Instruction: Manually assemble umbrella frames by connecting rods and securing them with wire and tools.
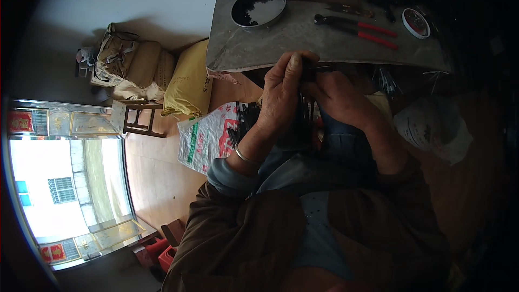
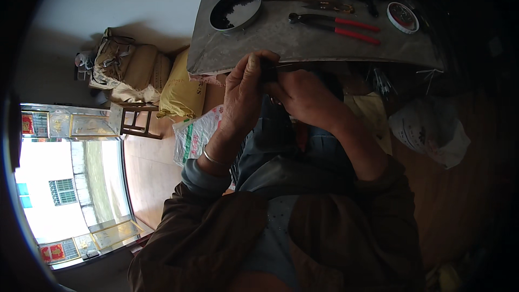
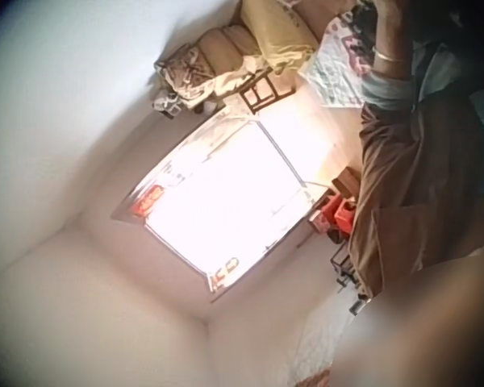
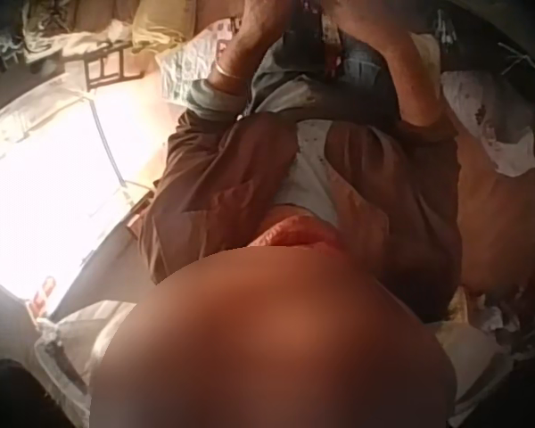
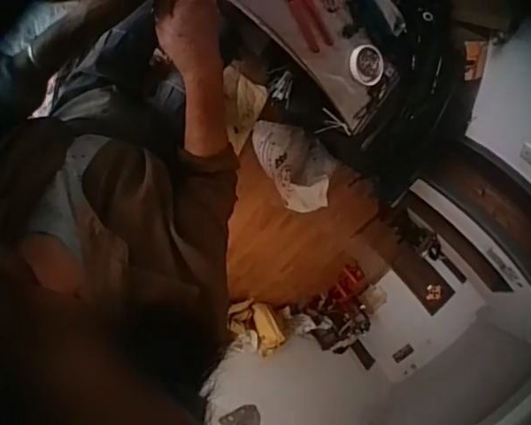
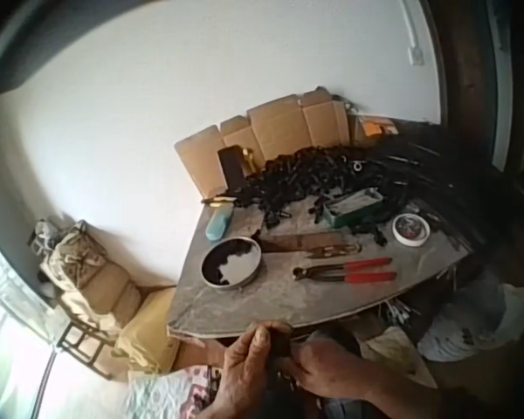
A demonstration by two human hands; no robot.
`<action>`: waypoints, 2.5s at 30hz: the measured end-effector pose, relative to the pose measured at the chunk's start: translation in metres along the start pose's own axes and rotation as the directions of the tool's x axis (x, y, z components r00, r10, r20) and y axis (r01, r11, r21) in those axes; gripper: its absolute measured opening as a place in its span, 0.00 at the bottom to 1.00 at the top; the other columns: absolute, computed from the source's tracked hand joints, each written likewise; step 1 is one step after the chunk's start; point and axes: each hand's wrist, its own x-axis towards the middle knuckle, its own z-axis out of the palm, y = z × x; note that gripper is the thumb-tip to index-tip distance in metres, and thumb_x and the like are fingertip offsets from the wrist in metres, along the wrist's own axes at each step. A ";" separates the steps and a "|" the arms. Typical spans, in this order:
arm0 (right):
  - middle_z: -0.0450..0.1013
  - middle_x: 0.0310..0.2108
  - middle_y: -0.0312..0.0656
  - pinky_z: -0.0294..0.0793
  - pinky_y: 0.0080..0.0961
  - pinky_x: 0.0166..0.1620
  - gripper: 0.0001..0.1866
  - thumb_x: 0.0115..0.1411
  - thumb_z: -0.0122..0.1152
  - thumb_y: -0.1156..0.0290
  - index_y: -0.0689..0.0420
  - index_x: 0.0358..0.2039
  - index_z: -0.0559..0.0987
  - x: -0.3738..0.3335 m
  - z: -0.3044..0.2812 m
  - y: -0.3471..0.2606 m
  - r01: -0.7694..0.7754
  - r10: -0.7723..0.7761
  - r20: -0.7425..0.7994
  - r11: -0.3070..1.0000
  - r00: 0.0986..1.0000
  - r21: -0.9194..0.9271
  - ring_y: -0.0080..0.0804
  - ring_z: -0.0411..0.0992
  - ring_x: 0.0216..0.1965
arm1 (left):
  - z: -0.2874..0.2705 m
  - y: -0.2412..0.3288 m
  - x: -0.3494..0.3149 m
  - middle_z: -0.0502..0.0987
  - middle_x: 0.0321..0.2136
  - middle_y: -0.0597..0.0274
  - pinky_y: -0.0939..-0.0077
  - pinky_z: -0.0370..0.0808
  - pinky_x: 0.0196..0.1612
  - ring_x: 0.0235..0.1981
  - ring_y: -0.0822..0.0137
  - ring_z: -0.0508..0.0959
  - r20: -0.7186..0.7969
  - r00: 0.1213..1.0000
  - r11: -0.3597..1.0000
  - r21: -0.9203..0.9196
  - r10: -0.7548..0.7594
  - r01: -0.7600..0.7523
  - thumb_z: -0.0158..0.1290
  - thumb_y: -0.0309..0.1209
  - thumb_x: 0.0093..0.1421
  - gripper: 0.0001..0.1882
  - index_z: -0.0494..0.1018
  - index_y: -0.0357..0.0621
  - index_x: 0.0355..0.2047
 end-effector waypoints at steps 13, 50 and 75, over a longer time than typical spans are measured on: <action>0.73 0.21 0.43 0.70 0.25 0.28 0.09 0.59 0.56 0.71 0.64 0.28 0.75 0.002 -0.005 0.006 -0.097 0.089 0.037 0.938 0.995 0.333 0.29 0.73 0.23 | 0.003 0.001 0.002 0.69 0.23 0.71 0.88 0.66 0.22 0.20 0.82 0.67 0.024 1.000 0.998 -0.065 -0.014 0.015 0.39 0.41 0.70 0.17 0.72 0.42 0.41; 0.72 0.21 0.37 0.68 0.18 0.26 0.14 0.60 0.58 0.63 0.62 0.29 0.73 0.001 0.007 0.010 -0.153 0.191 -0.008 0.810 0.982 0.567 0.19 0.70 0.22 | 0.020 0.012 -0.009 0.76 0.41 0.59 0.81 0.73 0.40 0.39 0.74 0.75 -0.083 0.990 0.986 0.130 0.118 -0.106 0.45 0.36 0.68 0.17 0.68 0.39 0.52; 0.72 0.18 0.38 0.69 0.21 0.25 0.15 0.57 0.62 0.62 0.62 0.24 0.75 -0.007 -0.003 -0.022 -0.080 0.132 -0.147 0.947 0.980 0.312 0.23 0.72 0.21 | 0.001 0.027 -0.012 0.74 0.34 0.55 0.74 0.73 0.38 0.34 0.67 0.76 -0.086 0.979 0.846 0.520 0.186 -0.116 0.45 0.30 0.65 0.12 0.72 0.36 0.42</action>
